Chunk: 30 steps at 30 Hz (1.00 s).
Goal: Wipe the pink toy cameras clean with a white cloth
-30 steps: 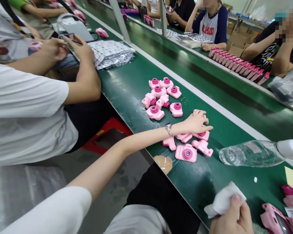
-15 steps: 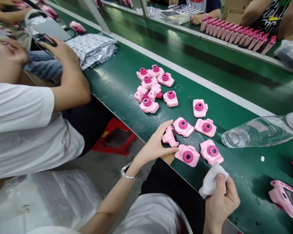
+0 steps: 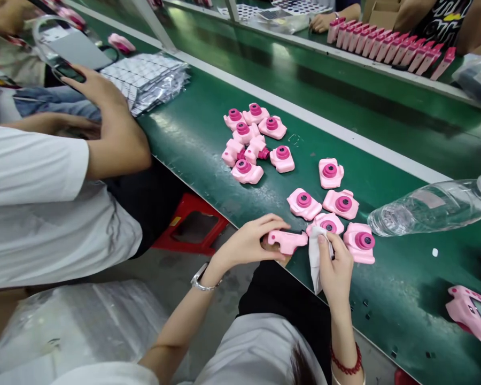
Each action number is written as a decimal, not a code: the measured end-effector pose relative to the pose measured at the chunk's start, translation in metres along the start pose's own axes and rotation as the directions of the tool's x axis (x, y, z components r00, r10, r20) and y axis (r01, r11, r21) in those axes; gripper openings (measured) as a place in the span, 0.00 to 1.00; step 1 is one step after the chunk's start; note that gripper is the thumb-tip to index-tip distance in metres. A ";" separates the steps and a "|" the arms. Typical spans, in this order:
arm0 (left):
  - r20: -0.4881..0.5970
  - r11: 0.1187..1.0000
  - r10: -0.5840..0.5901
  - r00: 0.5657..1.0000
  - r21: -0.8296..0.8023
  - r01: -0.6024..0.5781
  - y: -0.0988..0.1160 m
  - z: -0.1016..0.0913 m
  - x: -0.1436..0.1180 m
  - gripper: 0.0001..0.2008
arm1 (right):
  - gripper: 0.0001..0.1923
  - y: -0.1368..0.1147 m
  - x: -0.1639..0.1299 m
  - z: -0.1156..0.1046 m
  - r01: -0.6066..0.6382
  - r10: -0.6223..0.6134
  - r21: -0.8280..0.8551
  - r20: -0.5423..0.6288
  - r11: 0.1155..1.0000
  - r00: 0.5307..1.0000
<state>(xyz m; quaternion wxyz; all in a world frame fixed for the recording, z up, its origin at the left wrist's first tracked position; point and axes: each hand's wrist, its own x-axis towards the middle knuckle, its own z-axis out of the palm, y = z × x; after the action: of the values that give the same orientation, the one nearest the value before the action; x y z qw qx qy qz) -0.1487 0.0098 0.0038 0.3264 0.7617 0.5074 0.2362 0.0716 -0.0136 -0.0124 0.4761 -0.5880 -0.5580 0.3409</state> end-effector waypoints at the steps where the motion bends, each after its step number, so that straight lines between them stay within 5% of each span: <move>1: -0.003 1.000 0.003 1.000 0.027 -0.003 -0.001 0.005 0.000 0.24 | 0.15 0.000 0.000 0.001 -0.023 0.023 0.010 0.001 1.000 1.000; 6: -0.118 0.993 -0.101 0.988 0.045 0.107 0.017 0.027 -0.006 0.24 | 0.19 -0.008 -0.010 0.020 -0.133 0.137 0.097 -0.038 0.986 0.990; 9: -0.065 0.927 -0.290 0.955 -0.267 0.263 0.036 0.035 -0.011 0.18 | 0.23 -0.016 -0.017 0.030 -0.179 0.197 0.172 -0.093 0.969 0.976; 12: 0.095 0.599 -0.301 0.949 -0.755 0.266 0.051 0.042 -0.011 0.21 | 0.26 -0.025 -0.020 0.028 -0.214 0.249 0.241 -0.122 0.947 0.961; 15: 0.155 0.268 -0.207 0.966 -0.941 0.208 0.058 0.045 -0.006 0.25 | 0.27 -0.032 -0.020 0.013 -0.266 0.329 0.349 -0.138 0.899 0.934; 19: 0.239 0.126 -0.090 0.967 -0.960 0.249 0.066 0.043 0.001 0.21 | 0.25 -0.038 -0.021 -0.011 -0.247 0.361 0.390 -0.254 0.887 0.897; 23: 0.323 0.023 0.016 0.946 -0.946 0.323 0.077 0.048 0.006 0.33 | 0.22 -0.043 -0.017 -0.028 -0.137 0.221 0.243 -0.360 0.960 0.906; 26: 0.310 -0.032 0.045 0.950 -0.950 0.312 0.084 0.060 0.011 0.40 | 0.16 -0.049 -0.008 -0.034 0.029 -0.023 0.020 -0.264 0.999 0.964; 30: 0.269 -0.132 -0.018 0.963 -0.955 0.264 0.087 0.072 0.018 0.38 | 0.12 -0.052 -0.017 -0.042 0.221 -0.249 -0.184 -0.150 0.958 0.957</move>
<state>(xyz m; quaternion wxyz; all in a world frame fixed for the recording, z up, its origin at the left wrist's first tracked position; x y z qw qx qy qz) -0.0386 -0.0152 0.0202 0.8479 0.2194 0.2112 0.4340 0.0917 -0.0414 0.0472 0.5090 -0.5819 -0.6075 0.1824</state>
